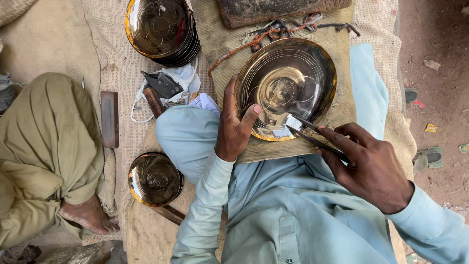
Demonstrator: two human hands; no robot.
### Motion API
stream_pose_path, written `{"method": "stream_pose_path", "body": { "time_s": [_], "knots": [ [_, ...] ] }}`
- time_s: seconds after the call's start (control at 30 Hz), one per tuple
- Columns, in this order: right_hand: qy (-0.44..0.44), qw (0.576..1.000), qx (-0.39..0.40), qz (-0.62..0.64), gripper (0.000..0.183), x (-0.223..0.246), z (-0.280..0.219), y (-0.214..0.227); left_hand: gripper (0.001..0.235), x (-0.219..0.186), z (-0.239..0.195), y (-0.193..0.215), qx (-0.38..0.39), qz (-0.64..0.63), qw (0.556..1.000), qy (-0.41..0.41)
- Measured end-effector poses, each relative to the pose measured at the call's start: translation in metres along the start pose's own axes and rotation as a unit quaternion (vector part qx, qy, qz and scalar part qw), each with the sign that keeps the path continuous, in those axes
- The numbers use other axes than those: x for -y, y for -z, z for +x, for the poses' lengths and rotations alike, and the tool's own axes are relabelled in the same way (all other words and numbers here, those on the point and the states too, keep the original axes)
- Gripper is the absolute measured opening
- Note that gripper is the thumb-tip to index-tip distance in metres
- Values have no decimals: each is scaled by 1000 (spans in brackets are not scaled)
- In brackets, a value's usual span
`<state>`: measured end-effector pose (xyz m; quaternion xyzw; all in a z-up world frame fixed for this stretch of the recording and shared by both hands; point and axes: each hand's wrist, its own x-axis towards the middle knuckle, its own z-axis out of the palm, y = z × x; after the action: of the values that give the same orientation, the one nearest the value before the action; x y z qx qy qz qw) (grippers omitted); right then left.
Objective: The person sits cross-legged and uses a small metal tool to scratch circular patterns into the surface of a brass plate. They rotate the plate periodically to continue the design and then place the finished plate onto a stack of similar plates.
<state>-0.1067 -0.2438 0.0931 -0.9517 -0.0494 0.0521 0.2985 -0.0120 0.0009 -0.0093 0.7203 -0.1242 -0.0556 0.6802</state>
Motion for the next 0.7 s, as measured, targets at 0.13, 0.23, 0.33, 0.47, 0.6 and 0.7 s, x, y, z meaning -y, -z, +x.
{"method": "stream_pose_path", "body": {
  "time_s": [0.13, 0.23, 0.33, 0.47, 0.6, 0.7],
  "knots": [
    [-5, 1000, 14, -1, 47, 1, 2, 1, 78, 1, 0, 0, 1, 3, 1000, 2],
    [12, 1000, 10, -1, 48, 2, 3, 1, 78, 2, 0, 0, 0, 5, 1000, 9],
    [13, 1000, 14, -11, 48, 4, 5, 2, 77, 1, 0, -1, -6, 30, 1000, 2],
    [34, 999, 23, -30, 45, 11, 8, 7, 74, 1, -2, -2, -17, 36, 999, -10],
    [58, 977, 120, -169, 49, 18, 28, 19, 72, 1, -4, -3, -20, 41, 999, -4],
    [96, 932, 219, -274, 41, 16, 57, 30, 70, 0, -4, -4, -25, 58, 998, -21]
  ]
}}
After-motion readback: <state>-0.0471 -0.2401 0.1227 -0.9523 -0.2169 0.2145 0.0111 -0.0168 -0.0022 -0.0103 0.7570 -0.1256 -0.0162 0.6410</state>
